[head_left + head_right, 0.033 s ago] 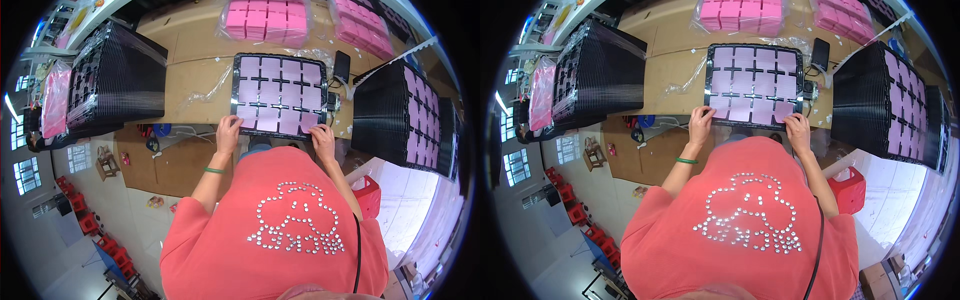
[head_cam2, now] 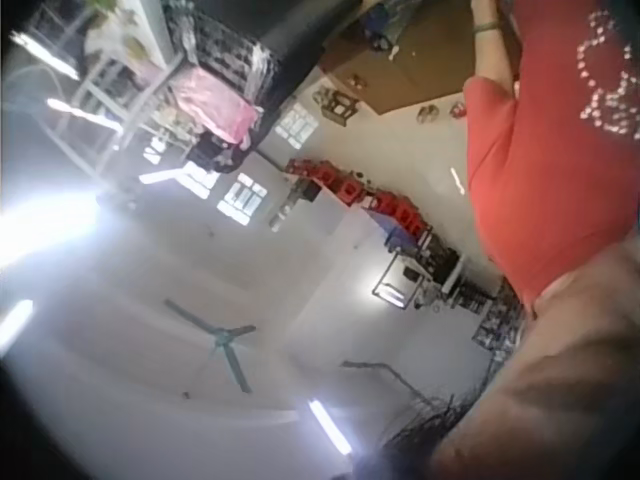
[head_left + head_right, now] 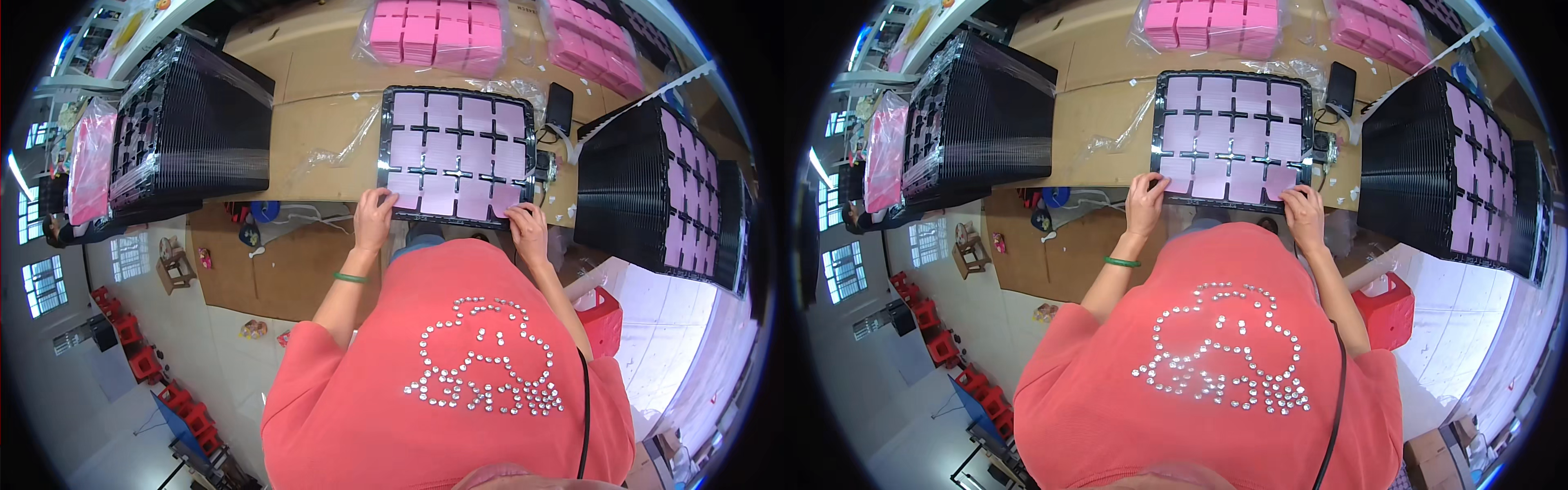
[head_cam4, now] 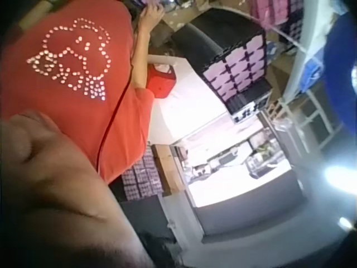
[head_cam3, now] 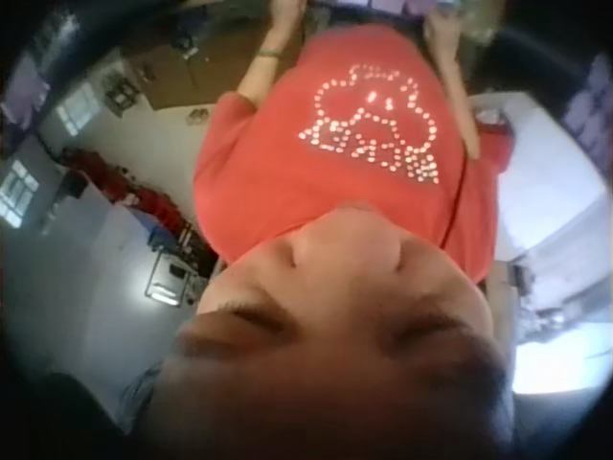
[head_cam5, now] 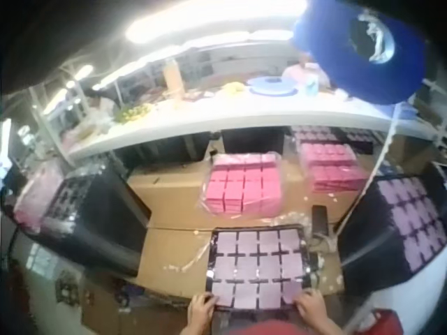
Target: The person assembles black plastic trays by hand, attaching pink foam inserts to them with adhesive strips, then stacks the completed trays.
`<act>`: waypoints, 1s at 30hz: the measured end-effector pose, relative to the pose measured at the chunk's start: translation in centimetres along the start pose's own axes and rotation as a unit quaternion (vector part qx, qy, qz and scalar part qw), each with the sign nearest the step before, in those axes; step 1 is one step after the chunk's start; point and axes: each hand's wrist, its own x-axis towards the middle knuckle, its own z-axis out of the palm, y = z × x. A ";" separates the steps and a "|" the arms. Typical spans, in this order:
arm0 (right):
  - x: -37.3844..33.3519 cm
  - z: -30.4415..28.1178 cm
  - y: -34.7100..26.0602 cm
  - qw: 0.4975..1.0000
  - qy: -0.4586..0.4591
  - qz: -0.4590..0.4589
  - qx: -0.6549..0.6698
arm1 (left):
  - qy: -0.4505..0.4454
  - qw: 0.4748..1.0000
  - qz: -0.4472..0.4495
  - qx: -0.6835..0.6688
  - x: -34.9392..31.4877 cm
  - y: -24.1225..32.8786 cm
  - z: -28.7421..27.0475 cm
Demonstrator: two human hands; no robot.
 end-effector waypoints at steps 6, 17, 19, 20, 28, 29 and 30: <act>0.2 0.0 0.5 1.000 0.001 -0.009 -0.002 | -0.006 0.999 0.019 0.038 -0.2 0.2 0.2; 0.5 -0.9 0.2 0.999 -0.014 -0.031 0.006 | -0.038 0.997 0.020 0.062 -0.6 1.2 -1.2; 0.8 -0.8 0.2 1.000 -0.006 -0.021 0.000 | -0.033 0.997 0.029 0.069 -0.3 1.4 -0.7; 1.0 -0.6 0.1 1.000 0.002 -0.022 -0.003 | -0.035 0.997 0.033 0.064 -0.1 1.5 -0.6; -0.5 0.6 1.2 0.997 -0.044 -0.057 -0.032 | -0.112 0.986 0.097 0.078 -0.2 1.6 -1.3; 0.2 0.4 0.7 0.994 -0.040 -0.075 -0.062 | -0.106 0.986 0.102 0.072 0.3 2.1 -1.7; 0.6 0.3 0.4 0.991 -0.036 -0.093 -0.092 | -0.107 0.986 0.103 0.070 0.2 2.0 -1.6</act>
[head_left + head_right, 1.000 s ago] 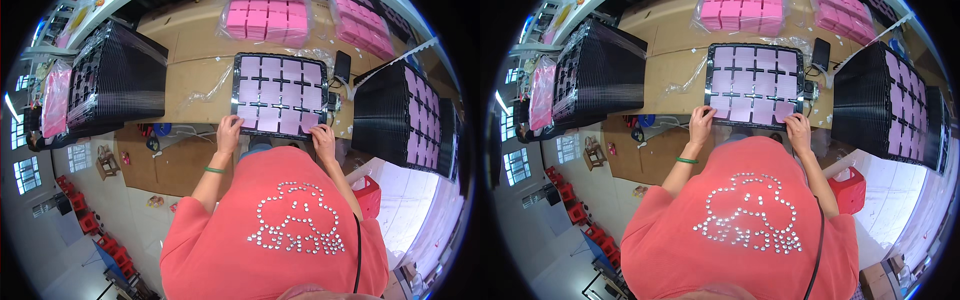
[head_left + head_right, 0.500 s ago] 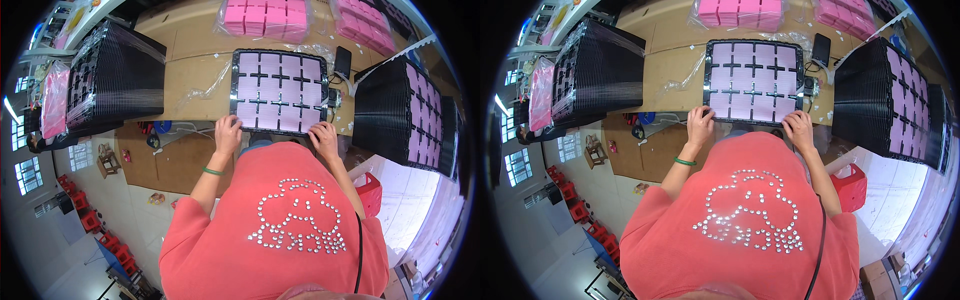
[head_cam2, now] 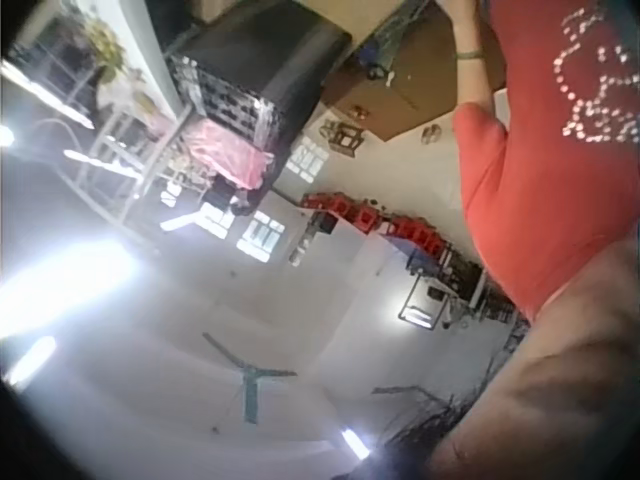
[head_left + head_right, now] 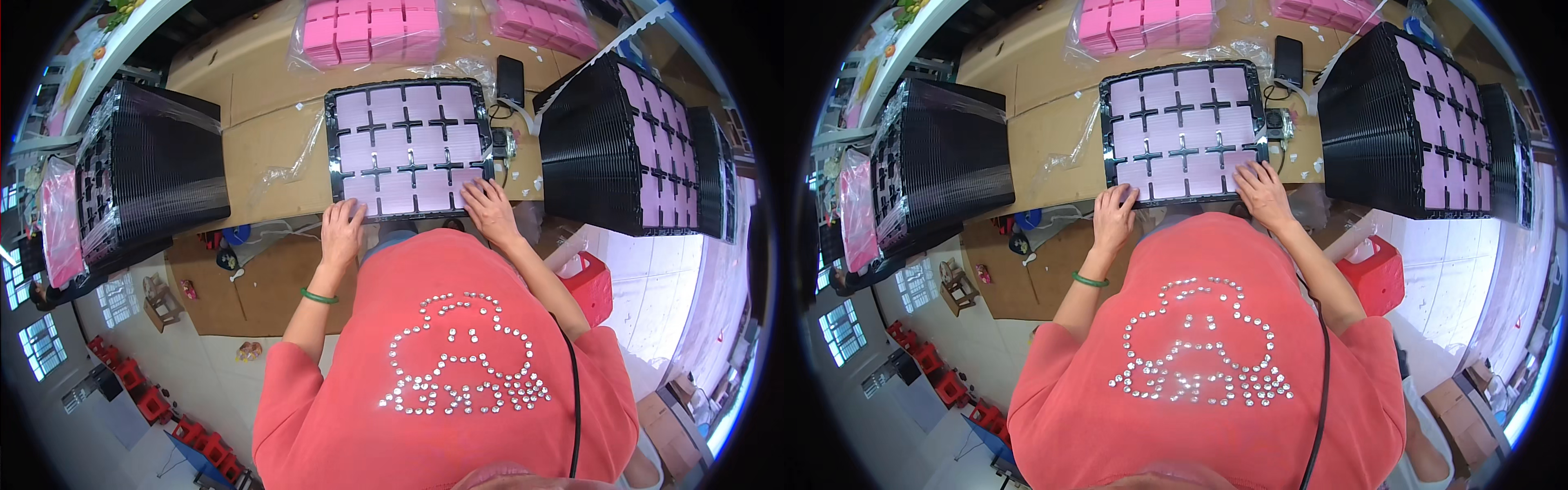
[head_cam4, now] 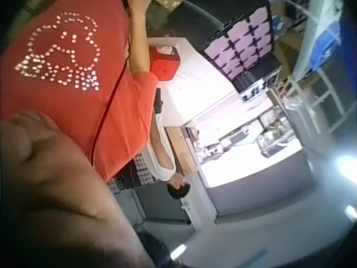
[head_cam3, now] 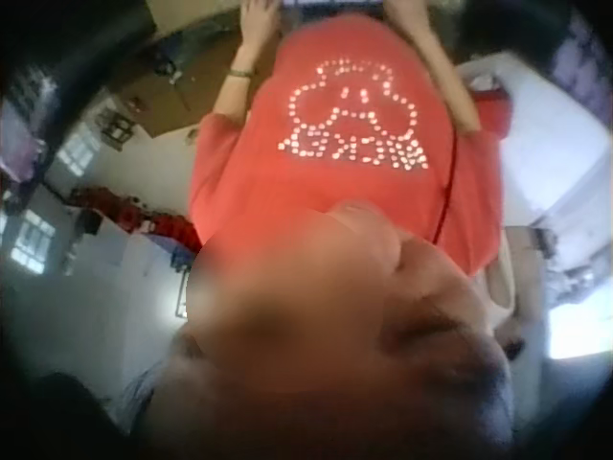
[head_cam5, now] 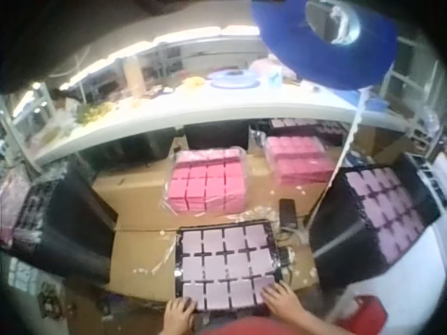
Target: The person assembles black plastic trays by hand, attaching pink foam inserts to them with adhesive strips, then stacks the completed trays.
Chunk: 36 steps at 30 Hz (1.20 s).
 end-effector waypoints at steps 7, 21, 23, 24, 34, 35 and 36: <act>0.5 0.1 1.0 0.997 0.024 0.076 0.008 | 0.002 1.000 -0.005 -0.021 0.4 -0.6 0.8; 4.7 0.6 9.2 0.873 0.219 0.425 0.093 | 0.042 0.984 0.096 -0.141 10.5 6.0 3.3; 3.8 -0.3 8.8 0.881 0.238 0.406 0.056 | 0.030 0.979 0.131 -0.151 12.6 7.6 4.5; 3.6 -0.9 8.3 0.887 0.254 0.385 0.022 | 0.023 0.978 0.161 -0.134 13.6 8.5 5.3; 0.4 -1.2 1.0 0.936 0.154 0.306 0.079 | 0.010 0.971 0.212 -0.111 18.9 8.9 9.1; 0.1 -1.0 0.6 0.939 0.134 0.303 0.095 | 0.010 0.970 0.216 -0.109 20.0 8.5 9.3; -0.1 -1.0 0.5 0.938 0.138 0.304 0.094 | 0.030 0.976 0.176 -0.123 21.5 8.0 9.6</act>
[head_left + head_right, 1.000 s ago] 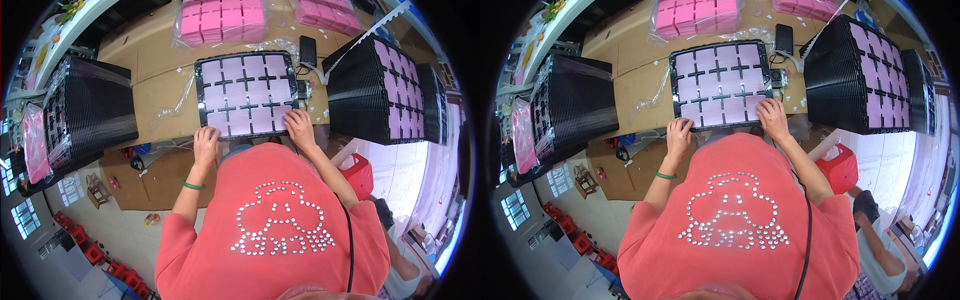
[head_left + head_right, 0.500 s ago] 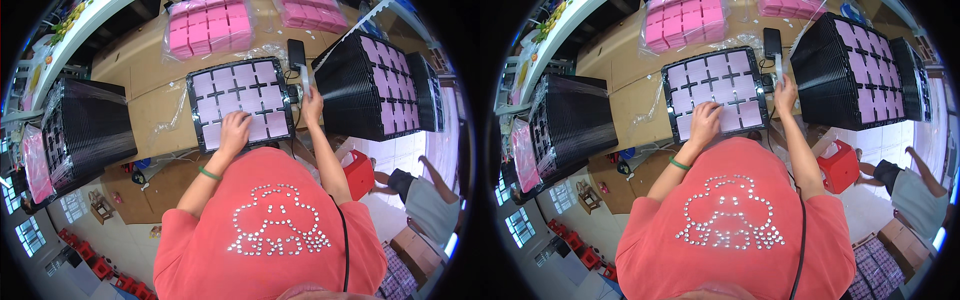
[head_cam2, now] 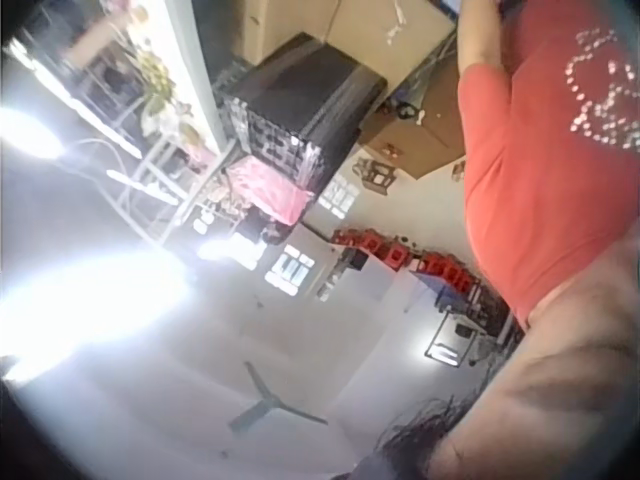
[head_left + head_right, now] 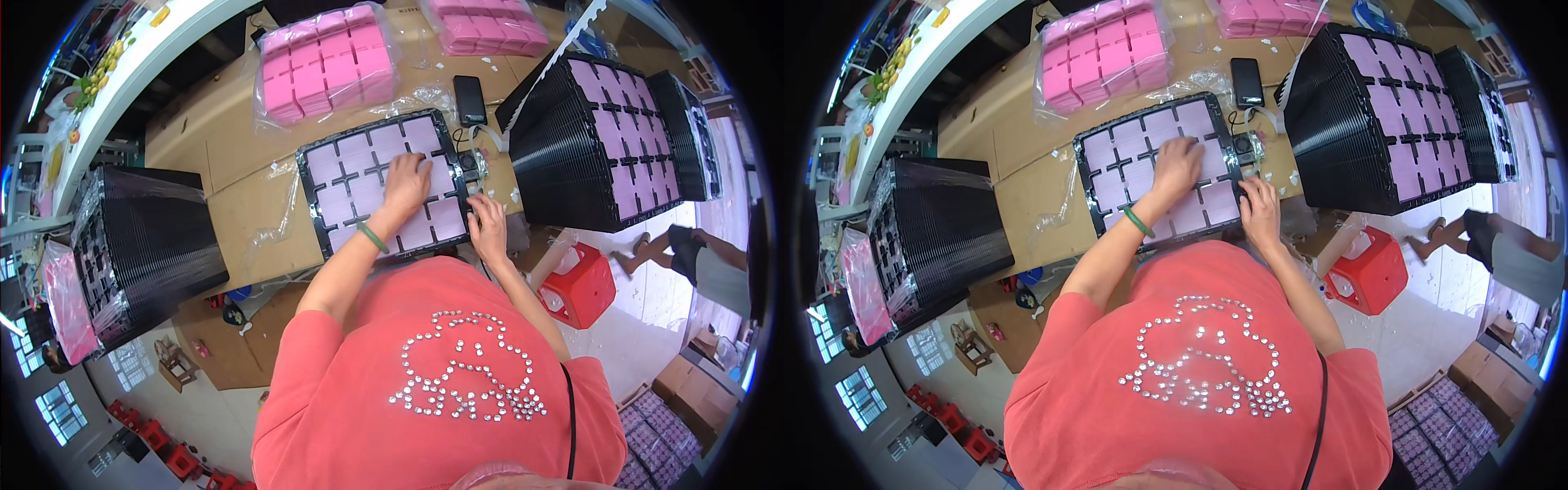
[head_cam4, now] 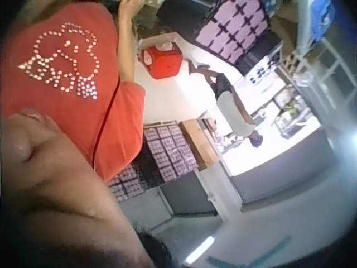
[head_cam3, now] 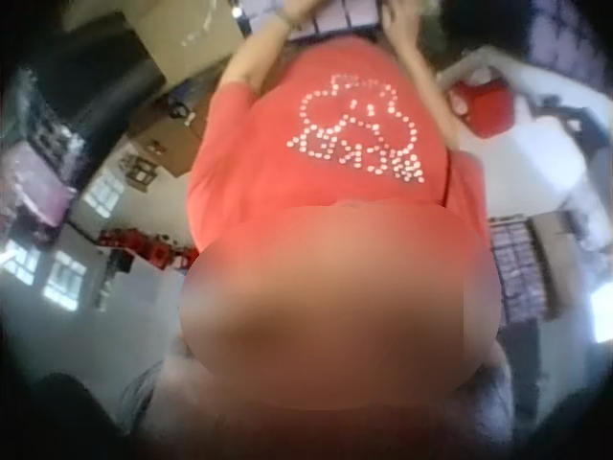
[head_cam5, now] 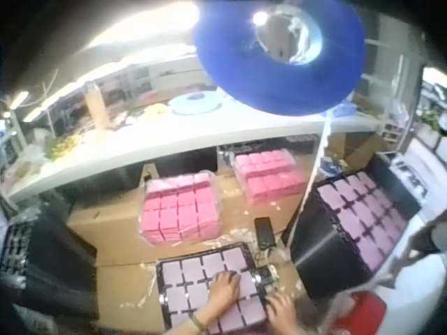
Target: The person assembles black plastic trays by hand, attaching pink foam inserts to them with adhesive strips, then stacks the completed trays.
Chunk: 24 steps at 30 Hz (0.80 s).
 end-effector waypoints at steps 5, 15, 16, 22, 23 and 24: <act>-0.6 -1.6 0.1 1.000 0.008 0.012 0.000 | 0.020 0.995 -0.089 0.039 5.8 -5.3 1.7; -5.1 -3.9 0.4 0.995 -0.001 0.079 -0.052 | -0.049 0.989 -0.115 0.077 10.2 -8.4 3.8; -5.3 -3.9 0.5 0.995 0.003 0.087 -0.056 | -0.036 0.993 -0.094 0.066 9.9 -8.6 3.7; -5.5 -4.4 0.7 0.991 0.019 0.111 -0.072 | -0.067 0.996 -0.054 -0.007 9.8 -7.6 1.9; -5.3 -4.3 0.7 0.992 0.023 0.106 -0.072 | -0.079 0.994 -0.063 -0.028 9.9 -7.8 1.8; -5.3 -4.3 0.7 0.991 0.025 0.106 -0.072 | -0.078 0.995 -0.061 -0.028 10.0 -8.0 1.9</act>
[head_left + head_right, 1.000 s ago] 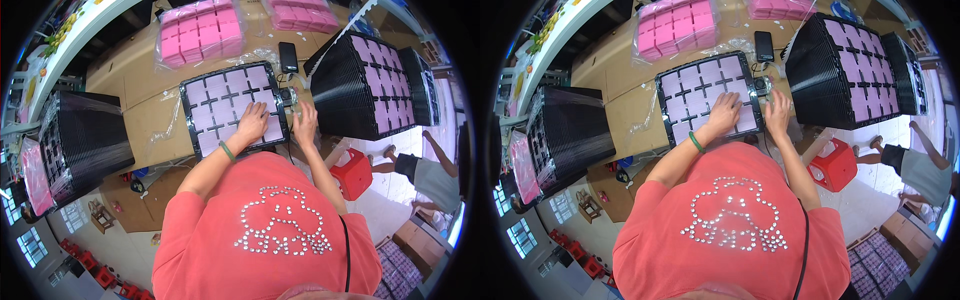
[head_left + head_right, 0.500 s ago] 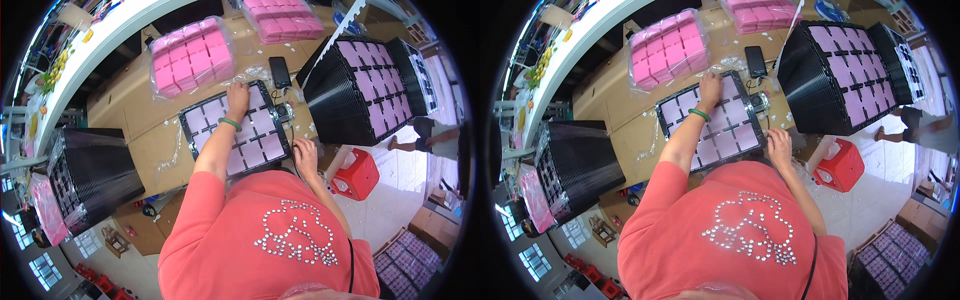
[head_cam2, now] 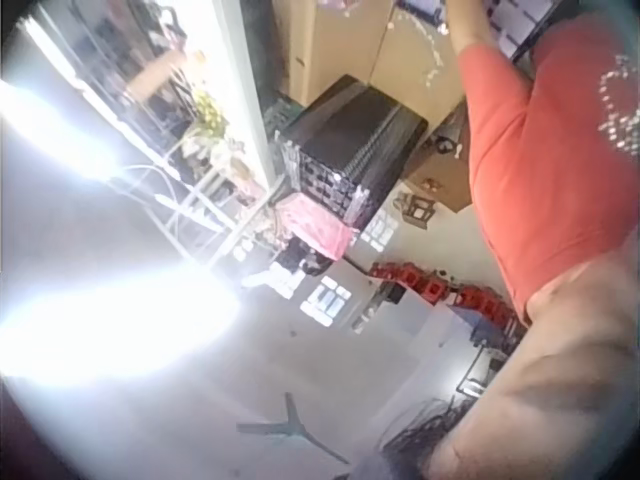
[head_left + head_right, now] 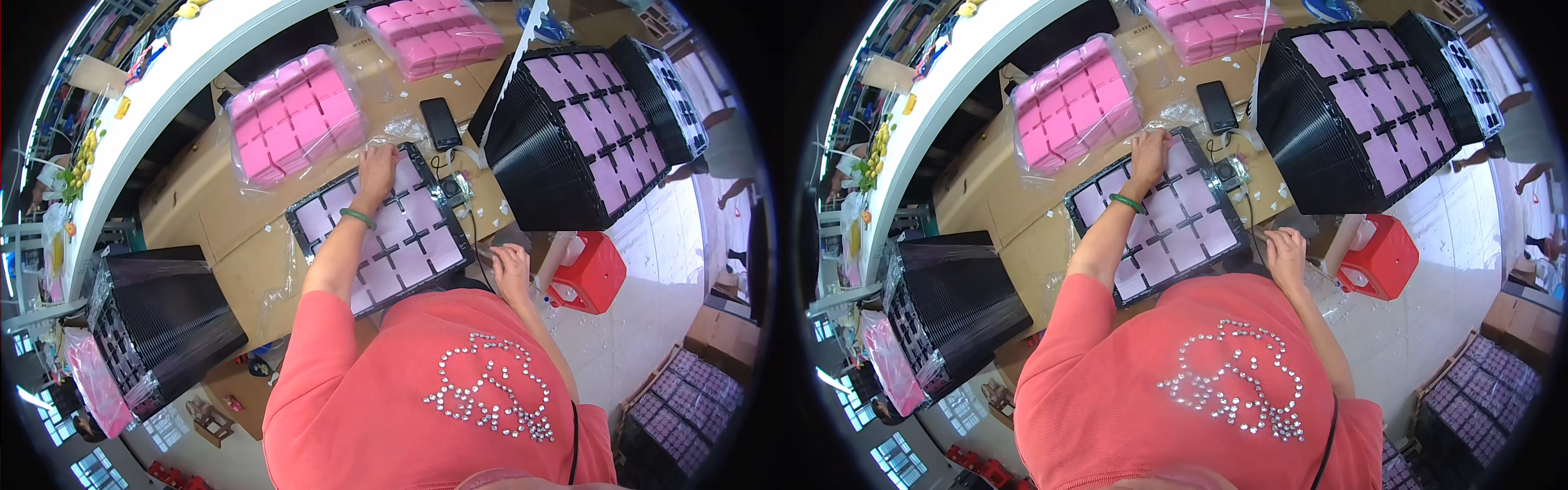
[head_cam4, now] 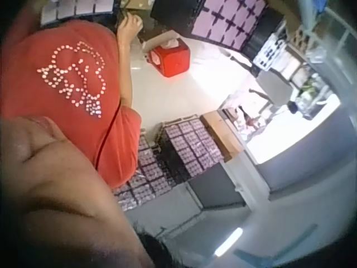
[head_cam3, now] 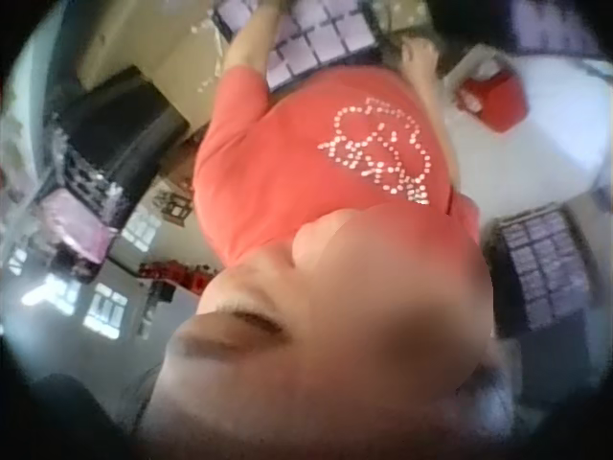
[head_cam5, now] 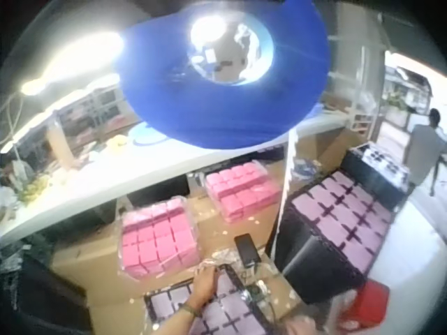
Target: The person assembles black plastic trays by hand, attaching pink foam inserts to them with adhesive strips, then stacks the completed trays.
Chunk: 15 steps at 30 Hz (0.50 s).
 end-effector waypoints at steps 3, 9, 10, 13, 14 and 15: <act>-0.4 -0.1 0.1 1.000 -0.002 0.001 -0.006 | 0.067 0.997 0.041 -0.007 0.2 -0.4 0.5; -1.1 -0.2 0.0 1.000 -0.003 0.013 -0.018 | 0.077 0.992 0.095 0.018 0.2 -0.3 0.0; -1.1 -0.1 -0.2 1.000 -0.006 0.020 -0.017 | 0.112 0.989 0.093 0.021 0.0 -0.1 -0.1; -1.3 -0.1 -0.2 1.000 -0.006 0.026 -0.015 | 0.113 0.985 0.128 0.021 -1.8 0.9 -0.6; -1.5 -0.1 -0.2 1.000 -0.008 0.026 -0.014 | 0.074 0.984 0.163 0.020 -2.7 1.1 -0.6; -1.4 0.1 -0.2 1.000 -0.008 0.026 -0.014 | 0.053 0.983 0.175 -0.007 -3.3 0.8 -0.3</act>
